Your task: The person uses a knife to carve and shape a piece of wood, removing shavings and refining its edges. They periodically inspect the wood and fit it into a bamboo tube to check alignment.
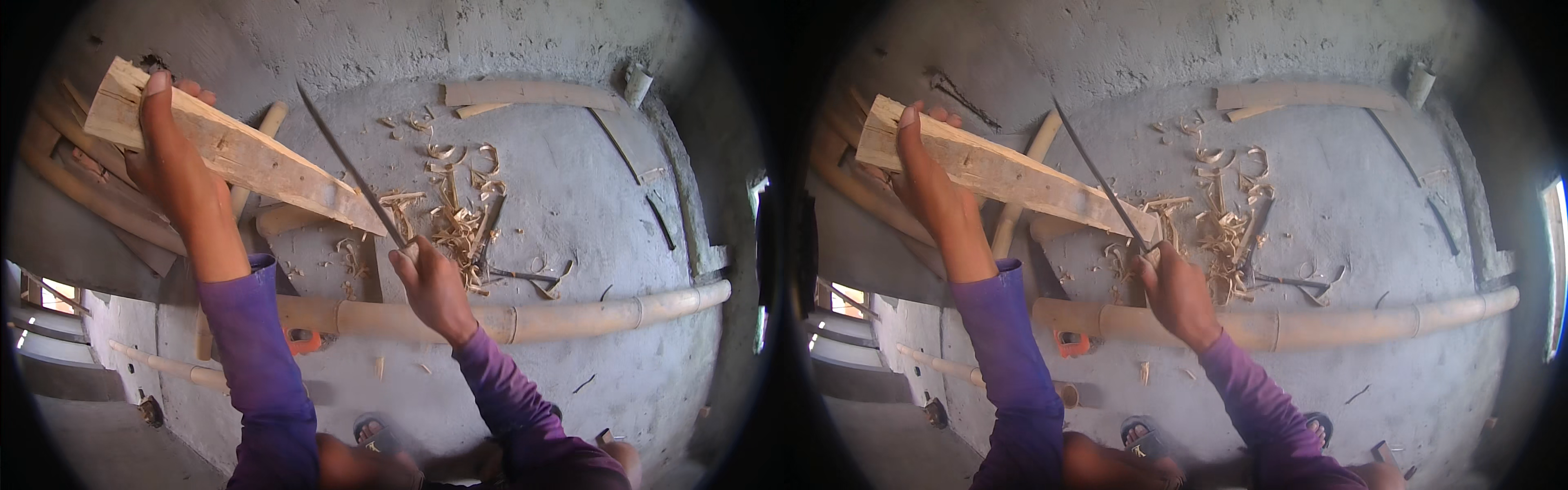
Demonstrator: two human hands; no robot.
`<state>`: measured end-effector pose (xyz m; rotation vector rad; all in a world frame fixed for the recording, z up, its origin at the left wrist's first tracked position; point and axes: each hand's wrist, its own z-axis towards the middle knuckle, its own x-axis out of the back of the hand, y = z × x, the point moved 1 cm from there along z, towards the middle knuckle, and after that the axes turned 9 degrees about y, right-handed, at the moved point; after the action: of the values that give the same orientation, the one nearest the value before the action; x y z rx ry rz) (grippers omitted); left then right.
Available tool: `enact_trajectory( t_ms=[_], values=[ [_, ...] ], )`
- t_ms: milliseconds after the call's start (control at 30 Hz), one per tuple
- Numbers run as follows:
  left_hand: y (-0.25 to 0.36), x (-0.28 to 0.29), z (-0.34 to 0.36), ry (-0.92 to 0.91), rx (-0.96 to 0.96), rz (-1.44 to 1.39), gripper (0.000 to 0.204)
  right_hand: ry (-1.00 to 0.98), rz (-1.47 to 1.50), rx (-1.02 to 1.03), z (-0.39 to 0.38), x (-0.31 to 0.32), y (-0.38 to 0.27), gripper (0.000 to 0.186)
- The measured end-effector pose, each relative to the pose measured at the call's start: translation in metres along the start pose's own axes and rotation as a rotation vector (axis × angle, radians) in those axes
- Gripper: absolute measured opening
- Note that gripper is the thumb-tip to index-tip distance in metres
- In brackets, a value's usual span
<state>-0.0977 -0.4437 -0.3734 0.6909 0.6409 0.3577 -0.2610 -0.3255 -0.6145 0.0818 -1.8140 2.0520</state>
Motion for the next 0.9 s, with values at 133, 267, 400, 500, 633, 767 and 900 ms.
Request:
enact_trajectory(
  t_ms=[133, 267, 400, 500, 633, 767, 900],
  values=[
    [-0.002, 0.001, -0.001, -0.011, 0.000, 0.015, 0.039, 0.154, 0.229, 0.044, -0.002, -0.004, 0.003, 0.029],
    [-0.001, -0.001, 0.001, -0.002, 0.012, 0.034, 0.040, 0.041, -0.140, 0.042, 0.006, -0.014, 0.011, 0.028],
    [0.000, -0.001, 0.003, -0.007, -0.010, 0.005, 0.040, -0.260, 0.324, -0.516, 0.006, -0.009, 0.014, 0.031],
    [-0.003, 0.002, 0.002, -0.028, 0.000, 0.014, 0.039, -0.103, 0.261, -0.280, 0.003, 0.001, 0.007, 0.032],
    [-0.005, 0.002, 0.002, -0.034, 0.012, 0.019, 0.040, 0.098, 0.125, 0.075, 0.003, -0.002, 0.011, 0.035],
    [-0.002, 0.000, 0.003, -0.024, 0.060, 0.058, 0.041, -0.104, -0.356, -0.058, 0.018, -0.015, 0.044, 0.035],
    [-0.001, -0.001, 0.001, -0.020, 0.021, -0.016, 0.039, -0.157, -0.065, -0.349, 0.021, -0.013, 0.058, 0.036]
  ],
)
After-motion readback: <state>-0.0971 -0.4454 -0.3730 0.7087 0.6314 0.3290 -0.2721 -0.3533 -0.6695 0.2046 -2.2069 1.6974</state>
